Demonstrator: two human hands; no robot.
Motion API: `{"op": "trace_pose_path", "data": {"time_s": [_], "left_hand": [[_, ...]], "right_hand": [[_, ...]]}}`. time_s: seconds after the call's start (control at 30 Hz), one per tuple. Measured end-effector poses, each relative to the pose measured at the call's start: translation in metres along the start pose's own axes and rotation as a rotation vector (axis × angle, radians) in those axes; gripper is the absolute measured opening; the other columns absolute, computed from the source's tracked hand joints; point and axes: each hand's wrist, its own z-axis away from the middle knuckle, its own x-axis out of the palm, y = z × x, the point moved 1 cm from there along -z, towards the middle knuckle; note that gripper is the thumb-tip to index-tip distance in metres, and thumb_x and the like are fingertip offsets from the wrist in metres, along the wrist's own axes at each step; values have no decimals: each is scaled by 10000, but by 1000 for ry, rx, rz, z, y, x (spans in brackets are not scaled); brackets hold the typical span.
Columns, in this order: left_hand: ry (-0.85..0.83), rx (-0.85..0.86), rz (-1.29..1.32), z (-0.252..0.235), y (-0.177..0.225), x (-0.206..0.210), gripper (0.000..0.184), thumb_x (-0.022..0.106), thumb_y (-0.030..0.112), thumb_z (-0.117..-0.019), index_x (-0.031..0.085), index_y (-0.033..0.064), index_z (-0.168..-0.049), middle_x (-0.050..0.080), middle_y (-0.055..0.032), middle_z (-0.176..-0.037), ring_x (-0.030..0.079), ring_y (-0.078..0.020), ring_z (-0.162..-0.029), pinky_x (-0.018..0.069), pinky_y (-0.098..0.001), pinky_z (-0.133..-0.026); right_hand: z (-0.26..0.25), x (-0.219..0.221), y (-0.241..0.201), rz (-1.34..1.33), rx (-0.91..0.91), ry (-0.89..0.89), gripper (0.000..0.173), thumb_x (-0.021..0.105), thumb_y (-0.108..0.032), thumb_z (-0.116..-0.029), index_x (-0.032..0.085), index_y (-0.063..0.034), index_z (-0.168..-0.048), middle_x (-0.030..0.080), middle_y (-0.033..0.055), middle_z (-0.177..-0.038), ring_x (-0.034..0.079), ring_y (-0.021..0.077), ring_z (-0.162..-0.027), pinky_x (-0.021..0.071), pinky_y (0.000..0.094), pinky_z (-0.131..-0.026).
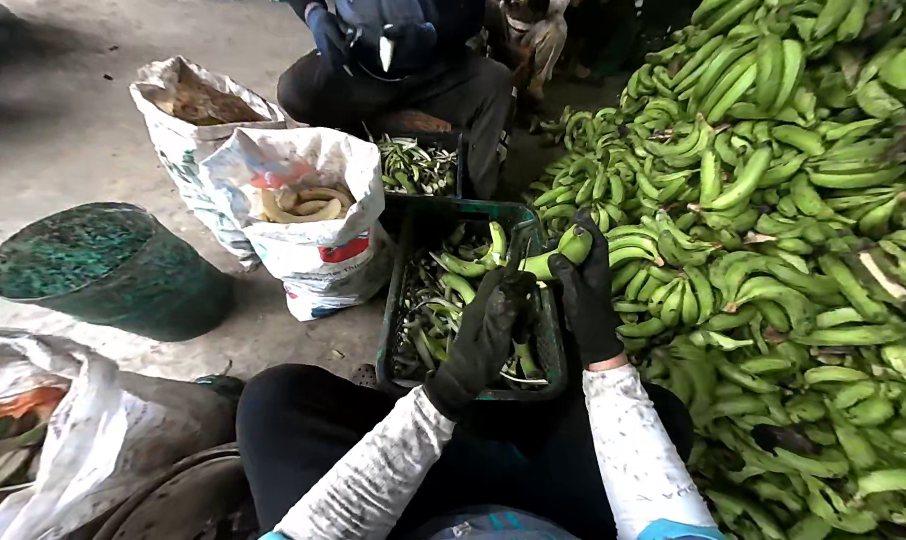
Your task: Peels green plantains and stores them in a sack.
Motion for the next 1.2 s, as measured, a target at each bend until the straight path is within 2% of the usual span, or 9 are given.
{"op": "trace_pose_path", "data": {"time_s": [0.1,0.17,0.27,0.37,0.57,0.73,0.93,1.03,1.2], "left_hand": [[-64,-430,25,12,-31,-14,403,274,376,-1120,537,73,-1159,533,27,-742,519,-62,-578,497,-232,-540],[-112,-589,-36,16,-43,-24,409,277,372,-1129,525,67,-1244,548,-2,-796,530,-90,-601,501,-264,-551],[-134,-464,-214,14,-24,-38,451,291,371,-1124,474,36,-1365,569,-48,-889,569,-109,-699,537,-295,-650],[-178,-231,-382,-2,6,-50,437,398,442,-1088,577,88,-1271,600,-20,-877,577,-90,-735,517,-294,-688],[-293,100,-736,-19,21,-55,334,538,380,-1040,661,114,-1201,666,-49,-975,665,-166,-841,586,-416,-745],[-257,152,-776,-27,-6,-69,321,596,325,-1019,659,89,-1228,671,-98,-1024,677,-234,-901,579,-465,-793],[51,110,-988,-47,-25,-98,326,660,268,-974,657,107,-1258,658,-199,-1076,665,-398,-962,546,-587,-789],[213,103,-871,-61,-22,-122,379,562,360,-1034,617,74,-1275,648,-181,-1102,655,-338,-1002,539,-548,-862],[-55,170,-660,-29,0,-95,351,536,365,-1046,650,81,-1218,674,-67,-1027,664,-166,-891,582,-403,-788]], "right_hand": [[-6,8,-10,-161,66,4,675,599,-235,-987,290,-277,-1586,574,2,-1375,628,137,-1111,575,350,-887],[-19,8,-6,-363,175,9,608,578,-283,-1000,312,-317,-1546,645,23,-1234,680,172,-1007,606,361,-816],[-23,3,11,-507,355,32,367,480,-458,-1037,520,-244,-1332,681,6,-1065,681,138,-890,599,332,-743],[-28,6,16,-473,430,50,433,376,-535,-1058,605,-181,-1158,677,-13,-868,657,99,-684,583,280,-587],[-13,14,22,-358,345,-23,384,428,-525,-1056,571,-269,-1304,679,-61,-984,658,43,-807,584,247,-680],[-11,36,39,-674,386,-153,415,440,-594,-1024,647,-258,-1153,702,-46,-902,675,53,-735,583,253,-591],[15,66,51,-838,666,-170,440,424,-530,-1043,641,-154,-1112,689,37,-830,677,123,-643,595,282,-541],[22,67,46,-801,696,-192,483,349,-520,-1059,641,-140,-1114,702,53,-796,681,128,-616,590,284,-521],[-3,43,44,-580,441,-6,336,486,-474,-1028,639,-201,-1151,703,-21,-846,670,69,-661,586,260,-545]]}}
